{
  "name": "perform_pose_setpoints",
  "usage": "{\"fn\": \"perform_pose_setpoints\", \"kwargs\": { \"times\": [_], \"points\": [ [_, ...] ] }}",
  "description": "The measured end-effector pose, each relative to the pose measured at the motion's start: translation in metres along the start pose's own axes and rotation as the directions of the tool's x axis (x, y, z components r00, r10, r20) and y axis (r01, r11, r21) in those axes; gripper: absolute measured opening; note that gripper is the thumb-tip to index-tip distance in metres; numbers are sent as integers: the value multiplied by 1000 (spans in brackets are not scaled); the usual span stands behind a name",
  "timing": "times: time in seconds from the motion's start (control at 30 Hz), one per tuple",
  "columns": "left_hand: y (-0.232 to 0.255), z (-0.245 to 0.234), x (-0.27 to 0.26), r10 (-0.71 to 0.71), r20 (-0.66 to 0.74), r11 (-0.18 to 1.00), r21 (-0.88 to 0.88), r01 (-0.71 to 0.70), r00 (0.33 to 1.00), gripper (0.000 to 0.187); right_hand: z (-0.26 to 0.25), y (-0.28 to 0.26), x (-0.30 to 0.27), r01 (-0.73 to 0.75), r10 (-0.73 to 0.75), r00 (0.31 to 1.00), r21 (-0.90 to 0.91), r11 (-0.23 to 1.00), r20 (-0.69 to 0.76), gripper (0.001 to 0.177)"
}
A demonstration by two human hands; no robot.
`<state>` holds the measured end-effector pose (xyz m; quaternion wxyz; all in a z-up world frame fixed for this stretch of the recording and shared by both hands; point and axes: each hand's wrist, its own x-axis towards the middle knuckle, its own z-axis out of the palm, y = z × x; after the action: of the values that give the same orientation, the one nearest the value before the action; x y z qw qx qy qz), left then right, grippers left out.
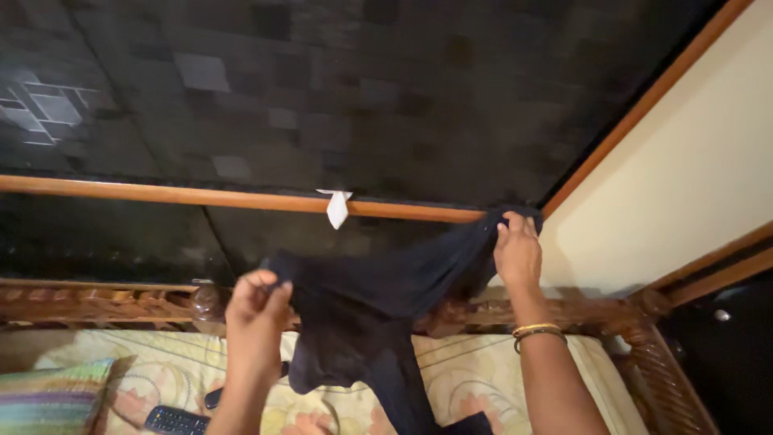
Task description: The person wipes the surface of a dark wardrobe with a dark cloth, then moves to a wooden door and wipes the door handle and the door surface with the same cloth.
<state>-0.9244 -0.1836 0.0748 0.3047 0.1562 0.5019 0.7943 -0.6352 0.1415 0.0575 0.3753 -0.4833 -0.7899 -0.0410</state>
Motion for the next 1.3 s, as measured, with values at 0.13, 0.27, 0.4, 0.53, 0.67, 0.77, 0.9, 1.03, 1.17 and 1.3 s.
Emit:
{"fn": "perform_pose_setpoints", "kwargs": {
  "times": [0.13, 0.27, 0.4, 0.53, 0.67, 0.77, 0.9, 1.03, 1.17, 1.3],
  "points": [
    [29, 3, 65, 133, -78, 991, 33, -131, 988, 20, -7, -55, -5, 196, -195, 979, -16, 980, 59, 27],
    [62, -2, 114, 228, -205, 973, 12, -230, 952, 20, 16, -158, -13, 320, -336, 925, 113, 941, 177, 33],
    [71, -24, 138, 351, -161, 932, 157, -327, 923, 20, 47, -240, -12, 417, -442, 878, 159, 895, 185, 42],
    [38, -29, 156, 405, -20, 880, 279, -384, 914, 26, 37, -234, -11, 471, -511, 845, 233, 851, 158, 50],
    [5, -1, 137, 505, 200, 607, 609, -511, 839, 32, 12, -195, -5, 377, -430, 885, 266, 887, 180, 33],
    [-5, 30, 111, 562, 393, 303, 721, -623, 728, 47, -3, -147, 6, 354, -389, 890, 178, 918, 236, 29],
    [-19, 71, 94, 497, 607, 86, 677, -731, 620, 56, -15, -75, 9, 318, -338, 931, 152, 936, 139, 27],
    [-31, 92, 91, 382, 695, 2, 659, -752, 609, 64, -18, -12, 7, 129, -139, 987, 111, 985, 85, 28],
    [-31, 93, 99, 262, 753, -193, 653, -732, 603, 73, -4, 16, 5, -60, 62, 998, 92, 994, -26, 30],
    [-29, 94, 97, 93, 718, -299, 681, -668, 690, 80, 9, -9, -4, 13, -16, 996, -37, 999, -82, 34]
  ]
}}
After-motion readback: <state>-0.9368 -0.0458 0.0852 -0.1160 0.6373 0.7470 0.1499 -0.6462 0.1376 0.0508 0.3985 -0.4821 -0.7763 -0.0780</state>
